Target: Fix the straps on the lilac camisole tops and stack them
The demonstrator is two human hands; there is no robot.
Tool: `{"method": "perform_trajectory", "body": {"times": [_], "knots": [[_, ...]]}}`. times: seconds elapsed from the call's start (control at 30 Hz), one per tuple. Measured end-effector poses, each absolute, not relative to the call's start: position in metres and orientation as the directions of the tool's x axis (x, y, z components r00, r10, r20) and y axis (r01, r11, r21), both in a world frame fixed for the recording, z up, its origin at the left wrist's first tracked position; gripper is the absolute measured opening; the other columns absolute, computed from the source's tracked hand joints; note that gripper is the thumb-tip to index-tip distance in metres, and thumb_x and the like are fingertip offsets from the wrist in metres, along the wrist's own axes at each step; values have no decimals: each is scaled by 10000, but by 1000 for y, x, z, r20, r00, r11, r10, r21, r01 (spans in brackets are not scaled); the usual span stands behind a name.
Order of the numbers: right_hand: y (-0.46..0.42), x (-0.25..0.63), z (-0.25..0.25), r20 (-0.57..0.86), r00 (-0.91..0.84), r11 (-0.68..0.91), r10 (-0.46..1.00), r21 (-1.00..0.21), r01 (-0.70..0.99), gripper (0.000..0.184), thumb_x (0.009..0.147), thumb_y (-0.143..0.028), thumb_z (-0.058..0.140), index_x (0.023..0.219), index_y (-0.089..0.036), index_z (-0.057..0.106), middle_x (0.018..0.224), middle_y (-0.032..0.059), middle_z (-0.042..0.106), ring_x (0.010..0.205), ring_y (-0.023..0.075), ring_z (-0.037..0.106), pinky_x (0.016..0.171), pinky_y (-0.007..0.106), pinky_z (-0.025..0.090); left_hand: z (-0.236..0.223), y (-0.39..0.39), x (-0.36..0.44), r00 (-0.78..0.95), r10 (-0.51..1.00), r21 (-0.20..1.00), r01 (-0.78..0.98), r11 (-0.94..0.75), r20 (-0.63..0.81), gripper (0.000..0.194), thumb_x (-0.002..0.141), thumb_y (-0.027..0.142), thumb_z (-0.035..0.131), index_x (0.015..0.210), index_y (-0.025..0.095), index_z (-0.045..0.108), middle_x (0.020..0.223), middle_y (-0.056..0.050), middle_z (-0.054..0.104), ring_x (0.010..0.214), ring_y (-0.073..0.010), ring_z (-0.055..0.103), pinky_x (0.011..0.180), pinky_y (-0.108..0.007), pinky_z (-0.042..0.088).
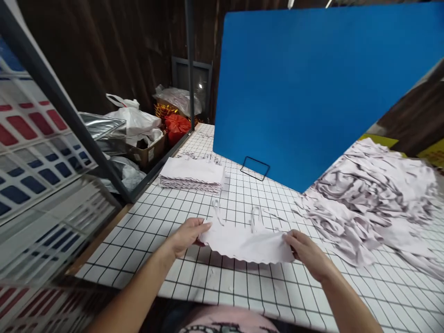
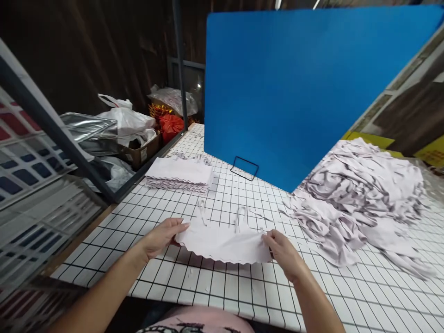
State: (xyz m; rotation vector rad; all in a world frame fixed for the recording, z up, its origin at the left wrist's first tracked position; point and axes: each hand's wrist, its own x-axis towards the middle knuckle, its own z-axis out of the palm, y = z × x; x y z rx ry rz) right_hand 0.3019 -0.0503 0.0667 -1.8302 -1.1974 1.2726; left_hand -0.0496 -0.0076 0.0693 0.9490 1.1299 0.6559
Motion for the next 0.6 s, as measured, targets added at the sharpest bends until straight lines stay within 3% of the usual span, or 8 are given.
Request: {"method": "perform_trajectory", "body": {"times": [0.17,0.3,0.4,0.5,0.6], "knots": [[24,276,122,-291,73,-295,954,-954,56,308,738,-422,698,773,-206,482,660,-15,498,560,109,446,466,212,390,138,44,-92,258,910,925,-116,362,-324,199,811,277,692,733,103,637,756,-65,656,639,-114,587,551,-210,511],[118,227,167,-152,113,-151,982,-988,-16,131,774,-228,644,781,-186,520,681,-12,508,574,98,473,446,186,407,201,122,-120,112,961,957,-114,267,-255,84,868,121,594,845,63,649,871,-117,669,750,-161,641,607,-249,569],[193,185,199,-42,210,-42,977,-999,-4,74,808,-151,583,791,-186,520,695,-14,535,603,105,528,491,207,471,239,189,-139,-48,988,982,-130,139,-146,110,905,108,534,834,61,604,776,-93,641,693,-148,623,605,-263,573],[259,148,217,5,245,3,970,-1000,9,54,851,-138,547,824,-181,530,718,-13,561,638,105,560,534,220,504,255,248,-157,-176,982,992,-119,46,-67,114,936,96,466,906,60,571,726,-57,601,673,-135,608,642,-277,569],[305,123,203,-35,257,-41,966,-999,20,48,887,-146,541,919,-172,565,826,11,607,713,115,594,595,241,532,238,288,-171,-215,976,997,-71,12,-27,152,951,77,427,1007,25,558,790,-80,612,746,-151,624,723,-328,560]]}}
